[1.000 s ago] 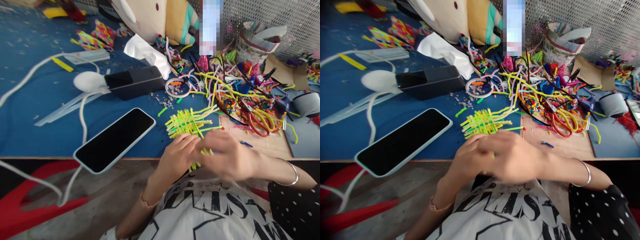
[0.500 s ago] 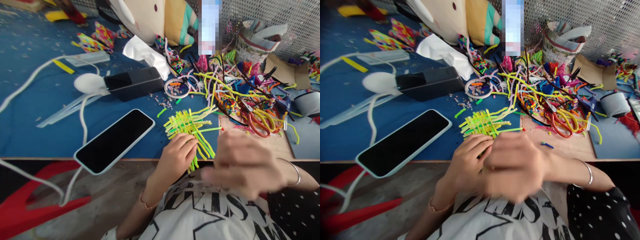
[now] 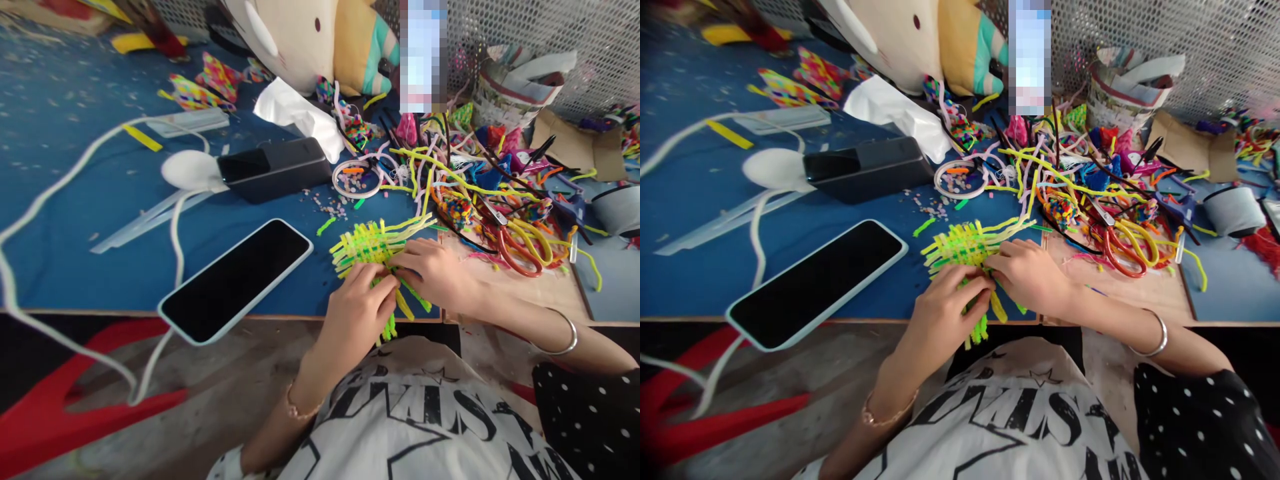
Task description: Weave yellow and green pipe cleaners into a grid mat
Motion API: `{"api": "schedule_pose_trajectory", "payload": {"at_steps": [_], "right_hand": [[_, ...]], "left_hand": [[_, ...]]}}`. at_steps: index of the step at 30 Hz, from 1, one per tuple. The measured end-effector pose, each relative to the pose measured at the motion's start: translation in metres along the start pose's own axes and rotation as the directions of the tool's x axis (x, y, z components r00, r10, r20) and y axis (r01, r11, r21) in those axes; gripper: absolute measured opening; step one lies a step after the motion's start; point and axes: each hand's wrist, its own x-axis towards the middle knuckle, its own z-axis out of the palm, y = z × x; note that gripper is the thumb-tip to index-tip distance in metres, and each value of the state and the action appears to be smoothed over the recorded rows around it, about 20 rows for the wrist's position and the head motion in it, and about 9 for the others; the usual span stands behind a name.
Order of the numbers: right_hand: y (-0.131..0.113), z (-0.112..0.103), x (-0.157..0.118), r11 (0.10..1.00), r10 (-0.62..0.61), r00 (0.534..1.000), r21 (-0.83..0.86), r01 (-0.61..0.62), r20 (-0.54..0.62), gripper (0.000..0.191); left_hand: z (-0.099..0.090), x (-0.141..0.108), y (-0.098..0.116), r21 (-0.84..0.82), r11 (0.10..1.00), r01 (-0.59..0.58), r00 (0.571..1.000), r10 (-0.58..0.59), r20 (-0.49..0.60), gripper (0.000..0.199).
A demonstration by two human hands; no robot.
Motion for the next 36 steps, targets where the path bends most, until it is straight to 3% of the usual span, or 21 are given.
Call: {"api": "schedule_pose_trajectory", "payload": {"at_steps": [7,16,20,27,36], "right_hand": [[0.002,0.003,0.0,1.0,0.004,0.999,-0.002,-0.004,-0.034,0.023],[0.003,0.005,-0.001,1.0,0.002,0.997,0.013,-0.001,-0.08,0.026],[-0.001,0.004,0.0,1.0,0.011,0.999,-0.015,-0.012,-0.044,0.025],[0.002,-0.005,-0.009,0.975,-0.021,0.984,-0.219,-0.019,-0.177,0.028],[0.005,0.0,-0.01,0.947,-0.049,0.988,-0.321,-0.001,-0.148,0.028]], "left_hand": [[-0.003,0.0,0.0,-0.025,1.0,0.014,1.0,-0.014,0.013,0.02],[0.001,0.001,-0.003,-0.11,0.993,0.045,0.99,-0.059,-0.128,0.017],[0.001,0.001,-0.002,-0.084,0.996,-0.005,0.994,-0.004,-0.105,0.011],[0.001,-0.004,-0.004,-0.086,0.991,-0.104,0.988,0.093,-0.124,0.017],[-0.003,-0.009,-0.003,-0.064,0.996,-0.055,0.998,0.052,-0.047,0.022]]}}
